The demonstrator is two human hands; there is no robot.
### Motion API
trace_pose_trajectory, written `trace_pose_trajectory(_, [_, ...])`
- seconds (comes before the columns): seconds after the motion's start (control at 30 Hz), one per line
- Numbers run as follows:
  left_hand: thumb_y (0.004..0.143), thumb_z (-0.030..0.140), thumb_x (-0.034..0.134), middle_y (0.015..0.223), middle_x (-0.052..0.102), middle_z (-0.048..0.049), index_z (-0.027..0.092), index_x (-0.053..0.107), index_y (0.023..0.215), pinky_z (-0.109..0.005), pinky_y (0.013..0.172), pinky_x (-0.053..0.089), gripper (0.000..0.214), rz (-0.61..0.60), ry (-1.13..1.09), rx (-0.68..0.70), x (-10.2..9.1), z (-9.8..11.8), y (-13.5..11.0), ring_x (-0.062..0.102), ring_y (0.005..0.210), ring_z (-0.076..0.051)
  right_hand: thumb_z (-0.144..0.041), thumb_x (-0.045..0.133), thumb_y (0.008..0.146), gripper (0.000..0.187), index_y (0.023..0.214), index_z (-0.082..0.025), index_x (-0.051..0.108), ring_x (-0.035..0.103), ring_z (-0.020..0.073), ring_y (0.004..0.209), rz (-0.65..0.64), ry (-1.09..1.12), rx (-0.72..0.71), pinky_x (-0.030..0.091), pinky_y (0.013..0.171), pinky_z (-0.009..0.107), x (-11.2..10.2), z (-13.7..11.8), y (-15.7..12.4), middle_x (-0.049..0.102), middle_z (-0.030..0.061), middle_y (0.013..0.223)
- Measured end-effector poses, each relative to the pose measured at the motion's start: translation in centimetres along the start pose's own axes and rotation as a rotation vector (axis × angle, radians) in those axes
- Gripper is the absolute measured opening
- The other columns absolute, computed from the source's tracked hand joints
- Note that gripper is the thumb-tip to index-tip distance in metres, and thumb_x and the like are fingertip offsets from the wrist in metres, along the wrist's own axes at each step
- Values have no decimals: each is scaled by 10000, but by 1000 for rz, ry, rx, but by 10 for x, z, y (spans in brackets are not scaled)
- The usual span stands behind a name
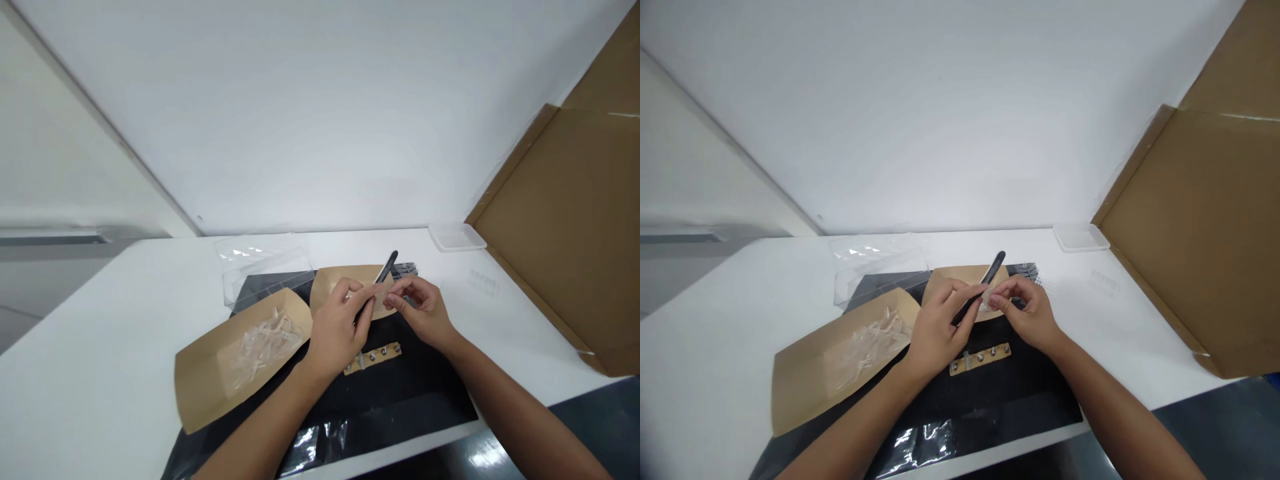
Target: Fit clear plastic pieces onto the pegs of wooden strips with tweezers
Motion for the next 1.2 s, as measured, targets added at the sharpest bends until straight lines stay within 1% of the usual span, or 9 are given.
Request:
trace_pose_trajectory(0.13, [1033,224,588,1055,668,-61,237,756,1143,-349,873,582,202,36,-82,13,-6,4,3,696,973,-194,-369,747,967,129,903,-258,743,697,201,772,20,-252,-128,549,763,369,-3,-17,-1,755,25,851])
trace_pose_trajectory(0.2, [1023,245,612,1049,661,-62,235,771,1100,-323,802,598,177,36,-144,-25,-8,1,4,700,953,-193,-338,735,979,94,911,-273,736,706,209,791,22,-367,-211,518,795,392,-1,-28,-3,766,15,858])
trace_pose_trajectory(0.37, [1002,319,667,1045,638,-67,244,783,1082,-207,507,545,160,-64,-384,-171,6,-14,3,666,760,-141,-255,693,1014,45,979,-281,708,745,204,838,10,-565,-415,435,806,409,4,-47,-8,808,8,915])
trace_pose_trajectory(0.53, [971,397,709,1107,634,-73,196,774,1050,-202,409,515,225,-122,-622,-313,22,-26,0,590,506,-48,-186,697,1007,84,997,-270,698,766,174,826,19,-692,-583,388,782,394,7,-59,-16,830,-1,945])
trace_pose_trajectory(0.7, [970,407,712,1097,657,-79,162,779,1012,-189,396,437,257,-130,-710,-351,26,-29,-1,589,432,-24,-115,675,1003,156,1006,-267,713,763,154,837,3,-811,-675,346,777,395,11,-64,-25,833,1,995])
trace_pose_trajectory(0.83, [951,402,738,1114,668,-80,168,780,1006,-194,401,420,244,-115,-753,-385,27,-32,-1,590,433,-26,-118,664,1007,181,1018,-287,728,767,162,865,-8,-768,-631,361,789,404,12,-61,-24,833,-3,1026])
trace_pose_trajectory(1.03, [942,420,740,1130,687,-75,174,766,992,-193,410,416,252,-124,-769,-404,30,-32,-3,572,430,-19,-248,723,1001,54,998,-301,710,759,207,886,-35,-494,-427,454,834,418,8,-51,-13,814,-5,957])
trace_pose_trajectory(1.1, [937,424,745,1138,687,-72,187,748,1074,-186,421,429,274,-123,-752,-425,30,-33,-4,580,448,-23,-274,722,1003,43,1029,-308,717,752,218,896,-38,-474,-368,471,854,426,7,-47,-11,810,3,961])
trace_pose_trajectory(1.2, [922,428,761,1163,664,-63,230,648,1316,-178,411,418,455,-91,-722,-487,28,-37,-7,594,463,-32,-291,706,1009,30,1021,-306,729,743,233,898,-17,-459,-304,492,860,436,3,-41,-9,806,20,953])
Point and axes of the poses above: each hand's wrist, its own y-axis towards the middle knuckle, its own x-axis out of the palm, z = x × y, the point moved 10 cm from there along y, towards the middle knuckle
